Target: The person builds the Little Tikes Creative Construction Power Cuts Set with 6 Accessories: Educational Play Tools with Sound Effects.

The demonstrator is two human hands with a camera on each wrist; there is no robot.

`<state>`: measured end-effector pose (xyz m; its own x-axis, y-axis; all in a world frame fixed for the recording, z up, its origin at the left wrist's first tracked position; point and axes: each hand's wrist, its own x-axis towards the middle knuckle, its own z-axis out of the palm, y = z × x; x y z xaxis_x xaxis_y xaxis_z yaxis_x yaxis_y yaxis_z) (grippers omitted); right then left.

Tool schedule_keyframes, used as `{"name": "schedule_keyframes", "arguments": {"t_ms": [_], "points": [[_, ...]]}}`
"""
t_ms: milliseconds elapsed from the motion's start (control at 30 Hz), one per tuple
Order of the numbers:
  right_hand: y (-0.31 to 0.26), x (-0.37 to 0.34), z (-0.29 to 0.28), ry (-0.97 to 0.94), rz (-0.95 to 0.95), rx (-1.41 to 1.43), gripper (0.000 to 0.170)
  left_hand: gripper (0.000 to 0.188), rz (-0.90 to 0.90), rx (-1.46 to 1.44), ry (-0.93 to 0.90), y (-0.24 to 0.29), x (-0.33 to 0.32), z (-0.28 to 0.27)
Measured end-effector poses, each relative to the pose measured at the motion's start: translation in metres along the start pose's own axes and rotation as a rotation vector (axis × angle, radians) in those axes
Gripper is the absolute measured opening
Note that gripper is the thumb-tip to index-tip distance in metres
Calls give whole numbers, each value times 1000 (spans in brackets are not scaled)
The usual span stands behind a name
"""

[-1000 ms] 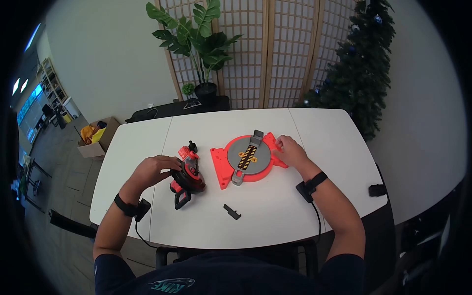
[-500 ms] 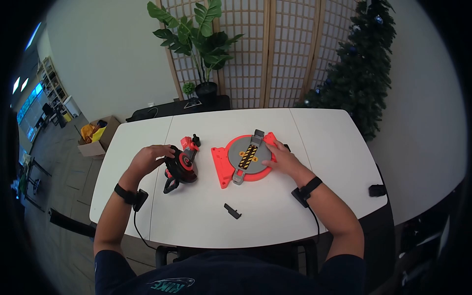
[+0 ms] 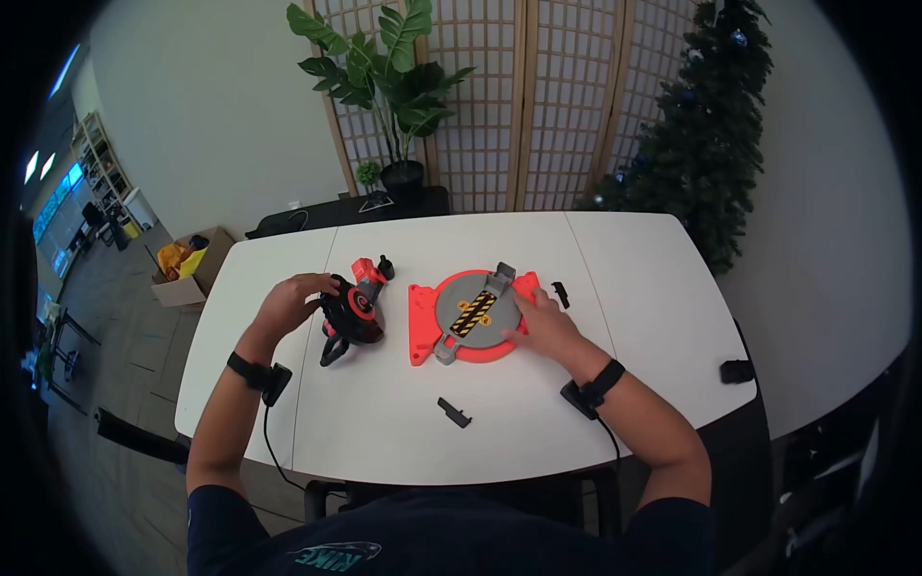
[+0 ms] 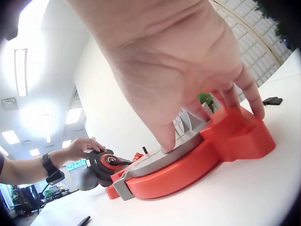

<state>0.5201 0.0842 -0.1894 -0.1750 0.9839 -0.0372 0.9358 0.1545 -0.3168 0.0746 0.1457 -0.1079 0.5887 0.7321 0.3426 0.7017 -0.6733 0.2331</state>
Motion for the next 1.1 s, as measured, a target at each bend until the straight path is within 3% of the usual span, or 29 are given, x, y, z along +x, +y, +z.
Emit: {"name": "schedule_keyframes", "arguments": {"t_ms": [200, 300, 400, 467, 633, 867, 1100], "points": [[-16, -13, -13, -72, -4, -93, 90, 36, -32, 46, -22, 13, 0, -7], [-19, -7, -32, -153, 57, -5, 88, 33, -160, -8, -38, 40, 6, -14], [-21, 3, -43, -83, 45, -5, 86, 20, -137, -107, -48, 67, 16, -10], [-17, 17, -37, -48, 49, -31, 86, 22, -113, -112, -67, 90, 21, -4], [-14, 49, -30, -18, 73, -84, 82, 37, -17, -143, -133, 101, 39, 15], [-20, 60, -31, -18, 59, -19, 64, 55, -111, -108, -324, 98, 54, 43], [-21, 65, -23, 84, 34, -41, 53, 99, -130, 15, -525, 85, 70, 89]]}}
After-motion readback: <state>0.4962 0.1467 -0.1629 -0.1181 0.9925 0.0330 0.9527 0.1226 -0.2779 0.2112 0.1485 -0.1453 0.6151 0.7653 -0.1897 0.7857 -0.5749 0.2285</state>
